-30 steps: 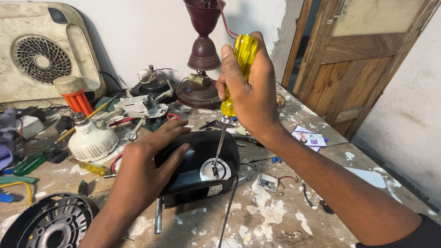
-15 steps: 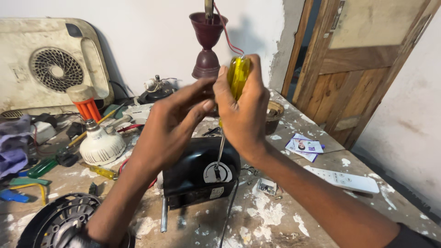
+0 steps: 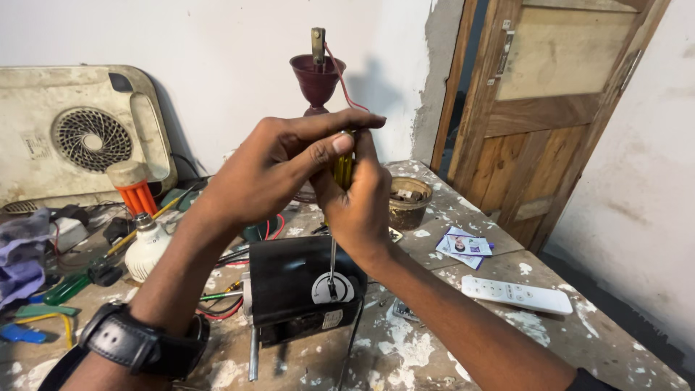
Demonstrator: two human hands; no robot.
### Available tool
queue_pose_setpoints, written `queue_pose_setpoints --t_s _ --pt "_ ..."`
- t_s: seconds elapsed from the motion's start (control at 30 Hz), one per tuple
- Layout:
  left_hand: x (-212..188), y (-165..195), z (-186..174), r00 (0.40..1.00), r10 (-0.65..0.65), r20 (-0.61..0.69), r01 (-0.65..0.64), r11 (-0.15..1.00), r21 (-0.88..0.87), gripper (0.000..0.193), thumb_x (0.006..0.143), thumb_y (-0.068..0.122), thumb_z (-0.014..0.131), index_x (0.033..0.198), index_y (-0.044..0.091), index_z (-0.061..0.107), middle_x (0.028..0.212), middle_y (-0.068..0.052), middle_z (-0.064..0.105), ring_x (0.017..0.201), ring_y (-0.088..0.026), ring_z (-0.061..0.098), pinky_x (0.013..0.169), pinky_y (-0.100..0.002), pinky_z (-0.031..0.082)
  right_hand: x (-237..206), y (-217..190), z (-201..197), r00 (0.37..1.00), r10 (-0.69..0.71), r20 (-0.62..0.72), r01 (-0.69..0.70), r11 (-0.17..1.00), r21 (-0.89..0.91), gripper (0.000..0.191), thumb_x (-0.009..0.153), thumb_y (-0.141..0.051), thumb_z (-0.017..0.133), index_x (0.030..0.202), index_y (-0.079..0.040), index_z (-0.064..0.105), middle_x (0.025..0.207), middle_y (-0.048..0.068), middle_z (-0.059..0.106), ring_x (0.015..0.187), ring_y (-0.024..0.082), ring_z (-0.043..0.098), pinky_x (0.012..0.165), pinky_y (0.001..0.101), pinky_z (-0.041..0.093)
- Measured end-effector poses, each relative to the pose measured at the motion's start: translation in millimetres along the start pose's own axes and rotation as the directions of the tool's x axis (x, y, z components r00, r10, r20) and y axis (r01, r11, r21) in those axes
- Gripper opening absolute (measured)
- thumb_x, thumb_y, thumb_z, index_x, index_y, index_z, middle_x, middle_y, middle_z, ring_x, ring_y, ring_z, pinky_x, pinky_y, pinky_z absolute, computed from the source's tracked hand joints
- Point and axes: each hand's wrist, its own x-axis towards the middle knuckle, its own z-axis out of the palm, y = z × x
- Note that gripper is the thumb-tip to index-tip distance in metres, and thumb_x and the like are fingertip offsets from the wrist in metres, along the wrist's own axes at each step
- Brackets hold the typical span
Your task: The person uses a yellow-handled screwdriver to unscrew the rear housing of an electric fan motor, then pulls the black casing apart to expose the internal rotor and windings. They continue unscrewing the housing and separate the motor components on the workbench.
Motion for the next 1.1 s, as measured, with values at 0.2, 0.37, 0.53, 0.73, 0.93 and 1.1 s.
queue_pose_setpoints --t_s 0.2,0.37,0.53,0.73,0.93,1.1 --pt "-13.1 11.0 -22.0 0.955 -0.248 0.160 0.279 0.937 -0.210 0.046 0.102 0.026 0.057 0.148 0.020 0.064 0.112 -0.011 0.081 0.096 -0.019 0.076 0.087 -0.041 0.070 -7.0 -5.8 5.7 0.998 0.059 -0.014 -0.057 0.995 0.076 0.043 0.105 -0.032 0.068 0.130 0.000 0.053 0.091 0.005 0.069 0.080 0.012 0.071 0.068 0.0272 0.057" --pt "-14.0 7.9 -12.4 0.986 -0.163 0.038 0.167 0.938 -0.305 0.035 0.095 0.019 0.063 0.129 0.012 0.070 0.124 -0.005 0.076 0.110 -0.014 0.076 0.092 -0.036 0.062 -14.9 4.7 5.8 0.999 0.038 -0.009 -0.038 0.998 0.054 0.051 0.105 -0.049 0.062 0.119 0.001 0.060 0.081 0.003 0.065 0.074 0.011 0.066 0.065 0.0263 0.053" --pt "-13.5 18.4 -1.8 0.943 -0.324 -0.074 0.300 0.926 -0.229 0.031 0.088 0.018 0.071 0.118 0.012 0.077 0.101 -0.008 0.083 0.090 -0.014 0.079 0.082 -0.033 0.069 -19.0 12.6 -3.8 0.992 0.077 0.096 -0.087 0.991 0.105 0.056 0.105 -0.056 0.054 0.097 -0.002 0.060 0.069 -0.001 0.063 0.064 0.012 0.068 0.058 0.0257 0.053" --pt "-12.2 37.7 12.1 0.870 -0.387 -0.305 0.400 0.916 -0.020 0.030 0.082 0.024 0.079 0.110 0.014 0.080 0.089 -0.007 0.083 0.076 -0.014 0.079 0.067 -0.033 0.065 -12.4 1.4 -18.3 0.978 0.053 0.203 -0.025 0.990 -0.140 0.030 0.103 -0.029 0.061 0.102 0.000 0.060 0.084 0.006 0.071 0.073 0.020 0.075 0.064 0.0306 0.060" --pt "-8.1 39.3 21.4 0.868 -0.163 -0.469 0.319 0.907 0.276 0.036 0.075 0.024 0.086 0.105 0.008 0.078 0.096 -0.011 0.080 0.076 -0.016 0.081 0.063 -0.033 0.063 -10.9 -30.8 -25.6 0.920 0.199 0.338 -0.072 0.933 -0.353 0.024 0.088 -0.003 0.071 0.108 0.002 0.060 0.099 0.016 0.070 0.088 0.028 0.073 0.079 0.0394 0.061" --pt "-3.5 34.6 19.6 0.894 -0.204 -0.399 0.306 0.929 0.209 0.031 0.081 0.022 0.080 0.109 0.009 0.078 0.102 -0.010 0.080 0.085 -0.016 0.080 0.072 -0.034 0.063 13.4 -29.8 -39.7 0.508 0.696 0.507 -0.561 0.714 -0.419 0.023 0.093 -0.021 0.064 0.112 -0.009 0.065 0.104 0.005 0.076 0.090 0.021 0.077 0.087 0.0379 0.060"
